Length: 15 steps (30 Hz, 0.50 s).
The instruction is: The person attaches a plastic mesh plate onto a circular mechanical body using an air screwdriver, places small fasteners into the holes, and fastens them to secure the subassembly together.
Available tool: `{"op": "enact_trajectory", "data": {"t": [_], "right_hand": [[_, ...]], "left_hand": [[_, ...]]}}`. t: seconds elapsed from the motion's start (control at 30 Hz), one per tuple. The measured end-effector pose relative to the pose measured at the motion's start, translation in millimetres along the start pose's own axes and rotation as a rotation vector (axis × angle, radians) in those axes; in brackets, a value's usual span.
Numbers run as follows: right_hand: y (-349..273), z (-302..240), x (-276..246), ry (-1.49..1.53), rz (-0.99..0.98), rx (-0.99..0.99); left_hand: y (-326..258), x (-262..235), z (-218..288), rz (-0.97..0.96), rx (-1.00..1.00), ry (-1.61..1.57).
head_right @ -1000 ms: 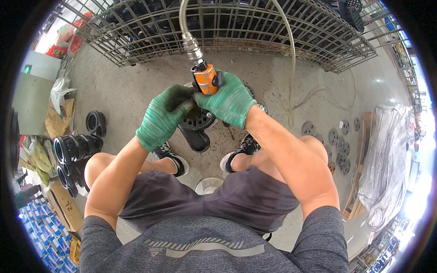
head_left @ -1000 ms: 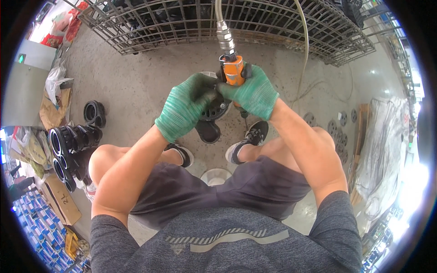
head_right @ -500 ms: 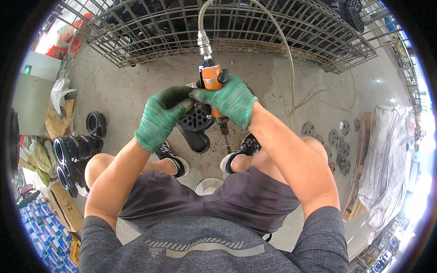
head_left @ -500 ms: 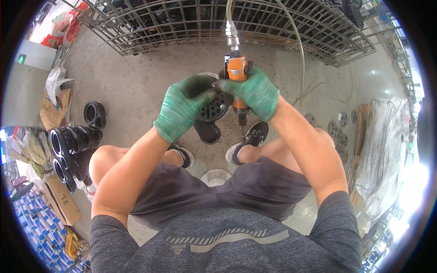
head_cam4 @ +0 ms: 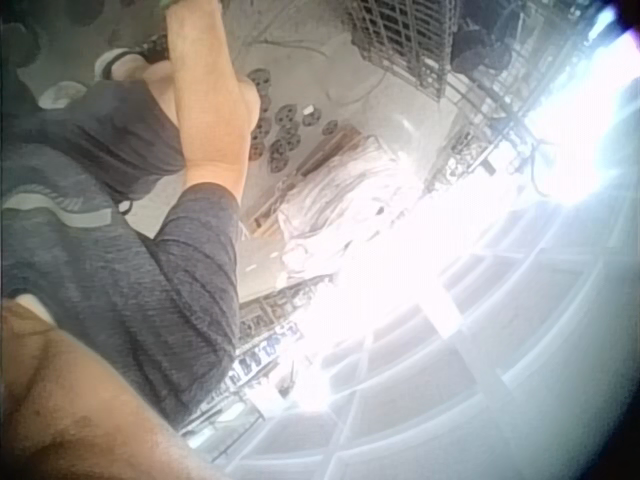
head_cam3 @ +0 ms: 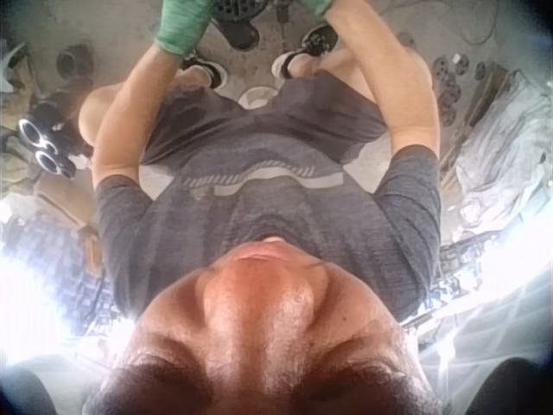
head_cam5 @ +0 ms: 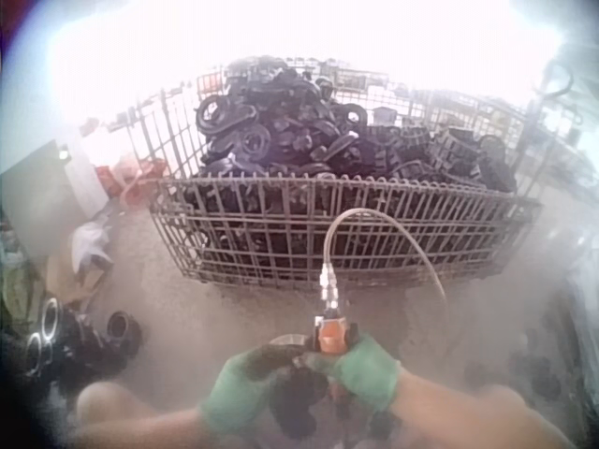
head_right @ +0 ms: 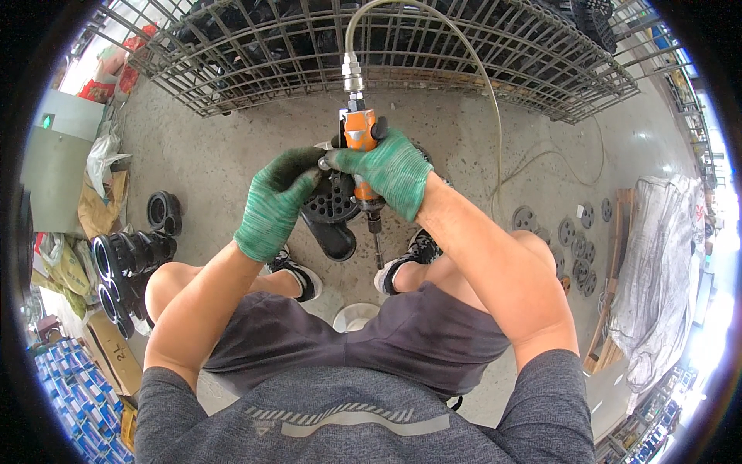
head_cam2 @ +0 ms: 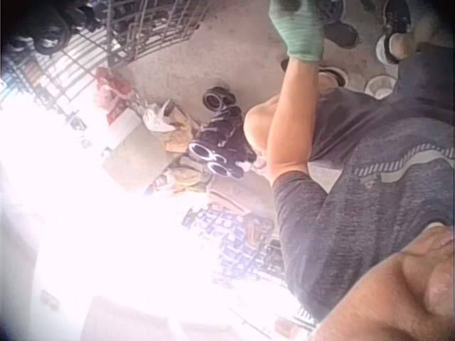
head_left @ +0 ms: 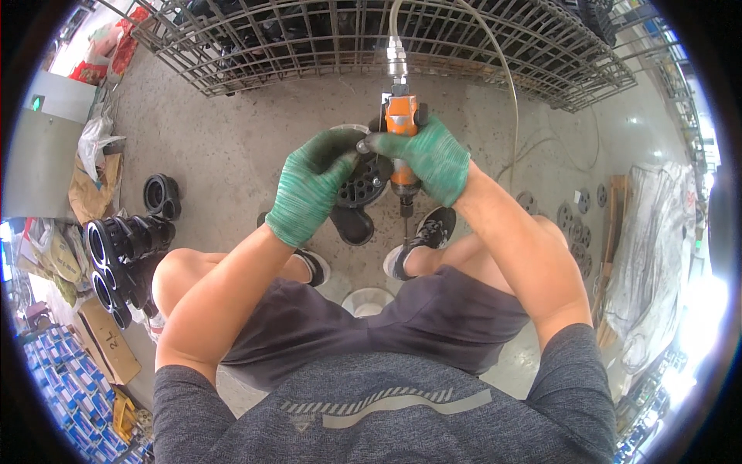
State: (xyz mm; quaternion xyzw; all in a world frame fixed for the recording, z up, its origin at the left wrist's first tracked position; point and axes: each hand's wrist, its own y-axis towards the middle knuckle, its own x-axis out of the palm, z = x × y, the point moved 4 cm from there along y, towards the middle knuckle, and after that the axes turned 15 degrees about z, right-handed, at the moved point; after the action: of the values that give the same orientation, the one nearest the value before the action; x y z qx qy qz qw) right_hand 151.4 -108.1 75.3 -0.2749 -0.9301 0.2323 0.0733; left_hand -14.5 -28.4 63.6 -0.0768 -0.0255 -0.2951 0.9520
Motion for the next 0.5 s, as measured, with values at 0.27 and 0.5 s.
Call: {"op": "enact_trajectory", "data": {"t": [0.27, 0.5], "right_hand": [[1.1, 8.6, -0.8, 0.093, 0.007, 0.024], [7.0, -29.2, -27.2, 0.496, 0.158, -0.116]], "left_hand": [[0.4, 3.3, 3.3, 0.046, 0.008, 0.135], [-1.8, -10.2, -10.5, 0.03, -0.1, 0.233]]}}
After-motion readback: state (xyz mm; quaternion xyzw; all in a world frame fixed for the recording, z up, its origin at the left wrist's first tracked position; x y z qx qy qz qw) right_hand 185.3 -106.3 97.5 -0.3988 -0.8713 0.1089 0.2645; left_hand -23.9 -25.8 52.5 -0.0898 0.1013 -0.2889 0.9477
